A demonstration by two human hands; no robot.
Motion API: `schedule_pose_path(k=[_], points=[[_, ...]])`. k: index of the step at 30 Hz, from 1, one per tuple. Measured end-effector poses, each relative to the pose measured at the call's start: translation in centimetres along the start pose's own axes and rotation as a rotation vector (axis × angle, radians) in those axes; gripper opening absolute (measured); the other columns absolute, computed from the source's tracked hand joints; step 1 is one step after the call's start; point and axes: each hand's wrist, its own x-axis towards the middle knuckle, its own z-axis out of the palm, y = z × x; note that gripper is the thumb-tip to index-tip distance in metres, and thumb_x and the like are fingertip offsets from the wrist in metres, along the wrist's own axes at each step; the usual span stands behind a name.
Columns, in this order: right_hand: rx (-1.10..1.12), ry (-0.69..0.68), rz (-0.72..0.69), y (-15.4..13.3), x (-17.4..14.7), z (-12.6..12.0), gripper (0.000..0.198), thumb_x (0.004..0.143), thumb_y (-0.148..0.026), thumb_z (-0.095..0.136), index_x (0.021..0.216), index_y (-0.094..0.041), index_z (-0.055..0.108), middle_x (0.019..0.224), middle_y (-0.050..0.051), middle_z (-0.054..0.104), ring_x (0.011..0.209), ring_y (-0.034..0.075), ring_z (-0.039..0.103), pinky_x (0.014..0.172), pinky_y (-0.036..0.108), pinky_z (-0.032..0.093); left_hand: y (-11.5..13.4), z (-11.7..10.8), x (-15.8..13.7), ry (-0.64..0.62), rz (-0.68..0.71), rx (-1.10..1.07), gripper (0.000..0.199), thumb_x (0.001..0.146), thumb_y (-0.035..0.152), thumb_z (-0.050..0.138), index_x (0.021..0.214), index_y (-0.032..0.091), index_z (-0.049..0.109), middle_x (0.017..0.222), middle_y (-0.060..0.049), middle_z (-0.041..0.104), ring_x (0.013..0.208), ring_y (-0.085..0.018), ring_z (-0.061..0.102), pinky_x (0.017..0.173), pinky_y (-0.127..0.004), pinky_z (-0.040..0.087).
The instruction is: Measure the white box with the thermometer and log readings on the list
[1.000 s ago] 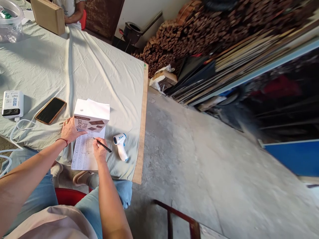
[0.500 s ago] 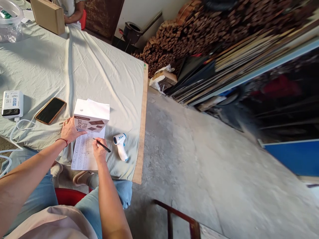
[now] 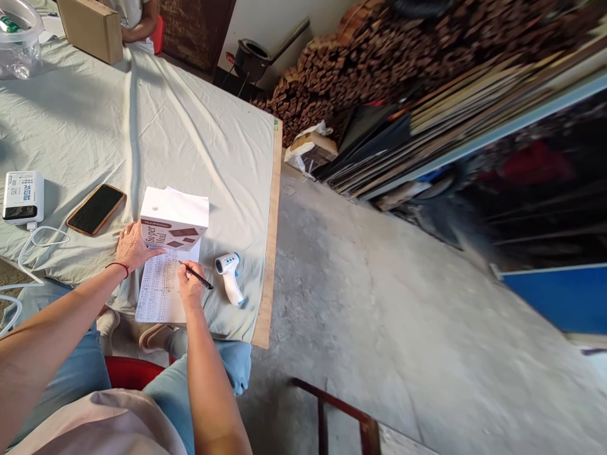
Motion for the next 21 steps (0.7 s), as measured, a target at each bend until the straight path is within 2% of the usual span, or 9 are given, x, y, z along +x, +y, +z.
schedule_pose_path(k=[10, 16, 21], points=[[-0.056, -0.01, -0.047, 0.11, 0.24, 0.01, 0.03, 0.088, -0.043, 0.047, 0.086, -0.019, 0.064, 0.083, 0.007, 0.069, 0.078, 0.019, 0.062, 0.073, 0.032, 0.051, 0.08, -0.07, -0.03, -0.006, 0.015, -0.004, 0.093, 0.064, 0.053, 0.079, 0.14, 0.023, 0.035, 0.134, -0.012, 0.056, 0.134, -0.034, 0.043, 0.113, -0.049, 0.031], [0.0, 0.008, -0.029, 0.14, 0.09, -0.03, 0.031, 0.087, -0.044, 0.047, 0.085, -0.017, 0.063, 0.082, 0.008, 0.068, 0.079, 0.02, 0.063, 0.074, 0.033, 0.052, 0.19, -0.14, -0.06, -0.005, 0.001, -0.007, 0.092, 0.064, 0.052, 0.077, 0.14, 0.021, 0.035, 0.135, -0.013, 0.055, 0.135, -0.035, 0.041, 0.114, -0.049, 0.03], [0.019, 0.031, -0.009, -0.58, 0.08, -0.53, 0.034, 0.092, -0.043, 0.041, 0.097, -0.017, 0.062, 0.088, 0.008, 0.068, 0.083, 0.02, 0.063, 0.078, 0.034, 0.052, 0.12, -0.25, -0.14, -0.012, 0.063, -0.016, 0.083, 0.071, 0.044, 0.066, 0.142, 0.017, 0.033, 0.138, -0.015, 0.054, 0.136, -0.035, 0.041, 0.114, -0.049, 0.028]])
